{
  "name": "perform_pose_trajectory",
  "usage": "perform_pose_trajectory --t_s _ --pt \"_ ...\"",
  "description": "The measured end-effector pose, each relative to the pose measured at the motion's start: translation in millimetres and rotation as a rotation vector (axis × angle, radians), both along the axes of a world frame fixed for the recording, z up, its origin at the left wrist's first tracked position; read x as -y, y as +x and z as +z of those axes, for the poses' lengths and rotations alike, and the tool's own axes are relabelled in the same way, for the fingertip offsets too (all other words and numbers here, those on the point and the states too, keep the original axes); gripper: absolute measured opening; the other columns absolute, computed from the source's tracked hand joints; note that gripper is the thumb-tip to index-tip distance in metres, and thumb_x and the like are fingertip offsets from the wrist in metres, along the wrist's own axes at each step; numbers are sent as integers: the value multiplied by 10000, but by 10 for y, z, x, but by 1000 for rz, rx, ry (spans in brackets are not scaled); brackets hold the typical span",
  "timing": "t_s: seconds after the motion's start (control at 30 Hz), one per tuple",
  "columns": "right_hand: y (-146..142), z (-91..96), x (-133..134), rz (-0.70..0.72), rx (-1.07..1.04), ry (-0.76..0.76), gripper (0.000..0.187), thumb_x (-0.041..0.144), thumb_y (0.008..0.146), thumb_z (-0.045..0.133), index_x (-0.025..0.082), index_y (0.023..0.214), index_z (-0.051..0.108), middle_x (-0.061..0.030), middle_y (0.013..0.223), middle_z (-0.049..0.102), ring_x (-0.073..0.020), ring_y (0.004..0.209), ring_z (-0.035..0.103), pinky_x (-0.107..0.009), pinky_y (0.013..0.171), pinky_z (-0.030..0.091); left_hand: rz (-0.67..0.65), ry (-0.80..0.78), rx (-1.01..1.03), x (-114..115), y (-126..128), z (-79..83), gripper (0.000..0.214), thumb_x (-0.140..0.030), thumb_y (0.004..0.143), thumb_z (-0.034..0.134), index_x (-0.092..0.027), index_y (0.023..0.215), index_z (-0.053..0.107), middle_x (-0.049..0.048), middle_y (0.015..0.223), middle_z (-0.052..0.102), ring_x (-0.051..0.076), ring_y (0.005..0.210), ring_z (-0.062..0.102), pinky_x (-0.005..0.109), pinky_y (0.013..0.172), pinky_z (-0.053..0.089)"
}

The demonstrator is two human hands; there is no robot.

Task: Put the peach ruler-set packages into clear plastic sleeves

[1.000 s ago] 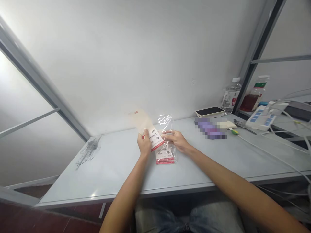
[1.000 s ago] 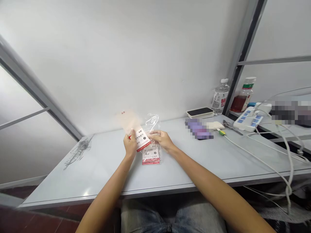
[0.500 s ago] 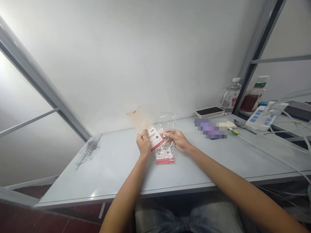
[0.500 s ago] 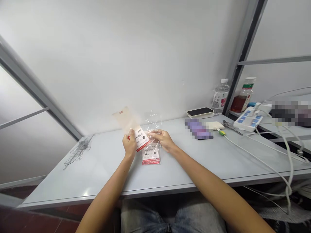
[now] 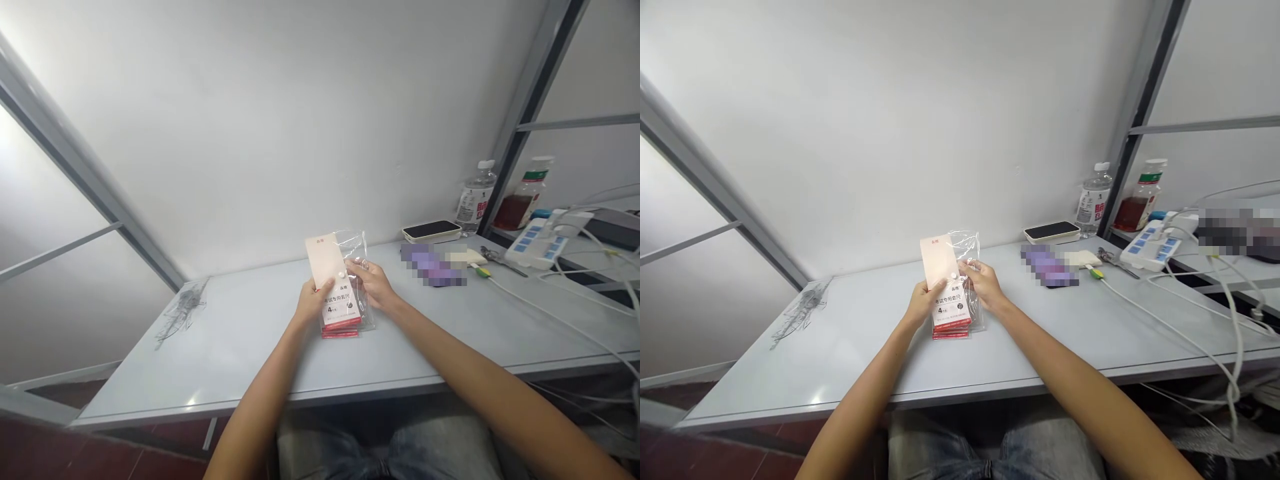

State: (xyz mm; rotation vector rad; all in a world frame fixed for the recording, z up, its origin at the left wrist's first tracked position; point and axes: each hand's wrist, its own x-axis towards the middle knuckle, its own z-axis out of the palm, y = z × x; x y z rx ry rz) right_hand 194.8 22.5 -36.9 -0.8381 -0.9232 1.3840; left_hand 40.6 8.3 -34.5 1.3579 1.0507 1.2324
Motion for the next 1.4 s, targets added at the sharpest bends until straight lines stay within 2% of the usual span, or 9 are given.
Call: perform_pose_trajectory --t_s 0.13,0.33,0.53,0.73,0.97,1.07,1.2,1.3,1.4 --pt "15 -5 -5 52 53 -13 381 348 614 717 207 934 566 -13 757 664 -149 622 622 -263 576 507 -57 -29 35 21 -3 37 365 -378 625 681 -117 874 622 88 792 665 192 681 611 292 606 464" --pt "43 36 39 227 189 -2 358 283 579 740 169 890 605 -9 623 658 -140 540 600 -251 515 476 8 -44 163 -64 -124 132 425 -401 660 635 -160 1003 570 95 1027 625 196 831 604 299 701 470" --pt "110 95 91 367 319 39 319 274 572 735 141 846 640 2 542 629 -118 469 552 -222 456 412 30 -204 143 -159 -376 156 302 -398 631 643 -107 712 631 88 710 642 173 631 576 277 565 435" --pt "161 88 79 408 354 69 298 330 602 706 150 832 646 -1 615 635 -124 543 567 -225 494 413 -51 -315 115 -146 -372 152 182 -277 588 673 -107 627 622 68 653 617 146 573 549 263 536 402" --pt "161 58 57 403 345 89 290 342 656 668 131 855 647 5 615 596 -96 533 513 -206 479 368 -133 -336 128 -125 -326 154 170 -266 592 665 -116 646 609 77 705 623 157 620 565 268 576 408" --pt "164 47 56 437 351 62 325 309 639 686 136 911 638 -4 625 610 -112 543 533 -223 496 386 -130 -330 117 -120 -335 159 168 -250 577 680 -124 603 572 43 627 588 128 553 533 244 526 381" --pt "153 39 73 464 348 44 288 316 636 691 133 853 642 -23 668 631 -120 566 553 -233 515 405 -88 -322 104 -132 -337 136 231 -222 552 704 -141 534 489 -11 519 509 87 466 471 215 462 334" --pt "140 45 86 473 337 44 261 338 626 693 122 761 635 -20 638 622 -111 539 541 -227 495 397 -83 -333 108 -142 -330 124 248 -240 549 722 -141 583 497 4 559 546 106 505 514 228 493 373" --pt "139 58 87 495 334 34 280 330 610 702 123 785 632 -31 645 635 -127 548 561 -237 503 413 -97 -357 103 -133 -335 144 291 -243 539 747 -141 728 551 24 654 606 133 590 569 255 570 424"
